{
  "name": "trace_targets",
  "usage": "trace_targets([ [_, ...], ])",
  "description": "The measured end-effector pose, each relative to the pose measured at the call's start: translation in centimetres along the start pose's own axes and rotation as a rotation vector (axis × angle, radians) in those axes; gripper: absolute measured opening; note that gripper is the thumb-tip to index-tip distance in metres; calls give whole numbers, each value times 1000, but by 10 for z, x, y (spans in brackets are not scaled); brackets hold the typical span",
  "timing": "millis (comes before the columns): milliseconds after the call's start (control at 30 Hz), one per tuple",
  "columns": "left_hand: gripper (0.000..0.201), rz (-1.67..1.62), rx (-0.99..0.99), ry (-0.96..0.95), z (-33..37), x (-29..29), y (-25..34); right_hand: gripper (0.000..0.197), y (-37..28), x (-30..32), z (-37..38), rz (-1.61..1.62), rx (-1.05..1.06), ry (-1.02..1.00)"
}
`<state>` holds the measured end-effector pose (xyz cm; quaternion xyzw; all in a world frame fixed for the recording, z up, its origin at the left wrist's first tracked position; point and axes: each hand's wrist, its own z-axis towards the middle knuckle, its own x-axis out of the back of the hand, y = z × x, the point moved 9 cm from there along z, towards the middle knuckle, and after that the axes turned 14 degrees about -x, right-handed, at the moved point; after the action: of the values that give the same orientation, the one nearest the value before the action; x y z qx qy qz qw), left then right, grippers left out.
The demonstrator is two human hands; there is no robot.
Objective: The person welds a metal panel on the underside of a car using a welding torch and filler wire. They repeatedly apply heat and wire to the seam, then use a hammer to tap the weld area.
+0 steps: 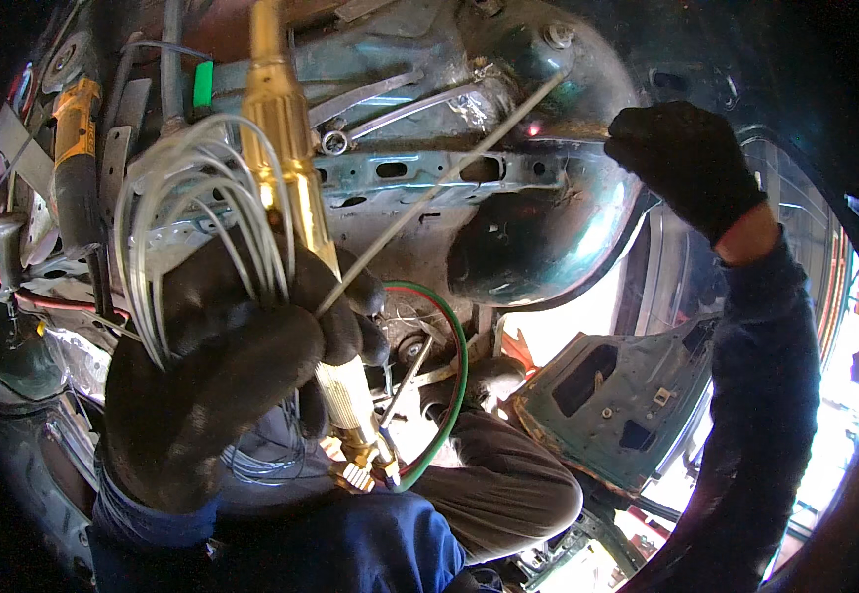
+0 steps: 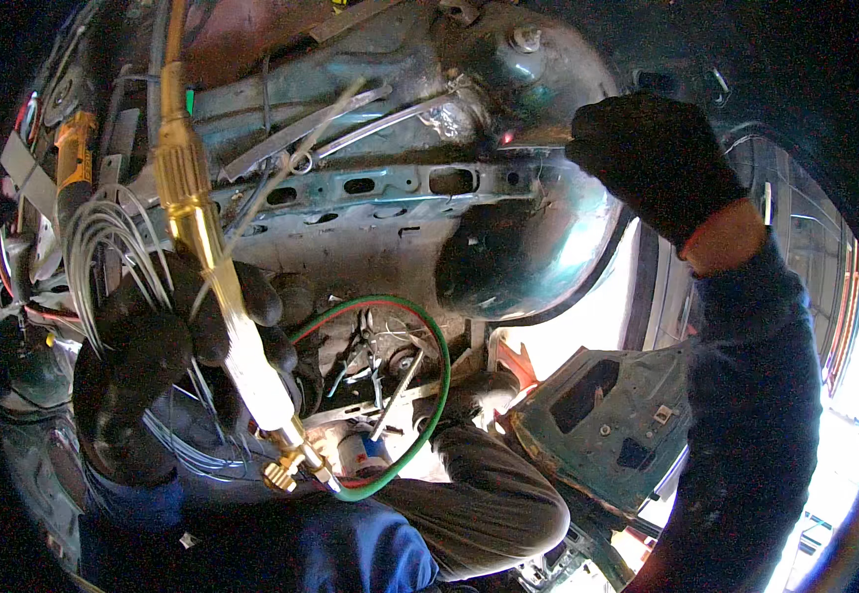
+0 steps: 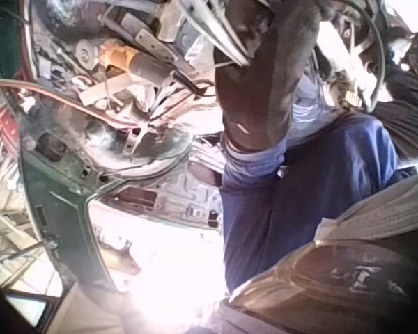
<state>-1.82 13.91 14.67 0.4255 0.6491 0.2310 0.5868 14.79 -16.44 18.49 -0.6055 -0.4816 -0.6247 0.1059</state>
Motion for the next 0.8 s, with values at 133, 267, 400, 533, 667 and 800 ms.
trace_targets([
  [133,34,-58,-32,-25,5,-7,1,12,-11,-41,0,113,-122,16],
  [267,32,-286,-15,-245,30,-29,-35,8,27,36,-40,-50,-218,-180],
  [400,29,-128,-74,-15,-6,20,-9,9,-15,1,18,127,-151,-21],
  [533,26,-73,-76,-51,10,-16,-4,10,5,-28,-12,79,-226,-27],
  [667,30,-57,58,-16,1,-4,-16,9,17,93,-32,-211,-62,-51],
  [800,36,12,-4,7,3,-9,-12,18,40,137,-45,-216,-158,-244],
])
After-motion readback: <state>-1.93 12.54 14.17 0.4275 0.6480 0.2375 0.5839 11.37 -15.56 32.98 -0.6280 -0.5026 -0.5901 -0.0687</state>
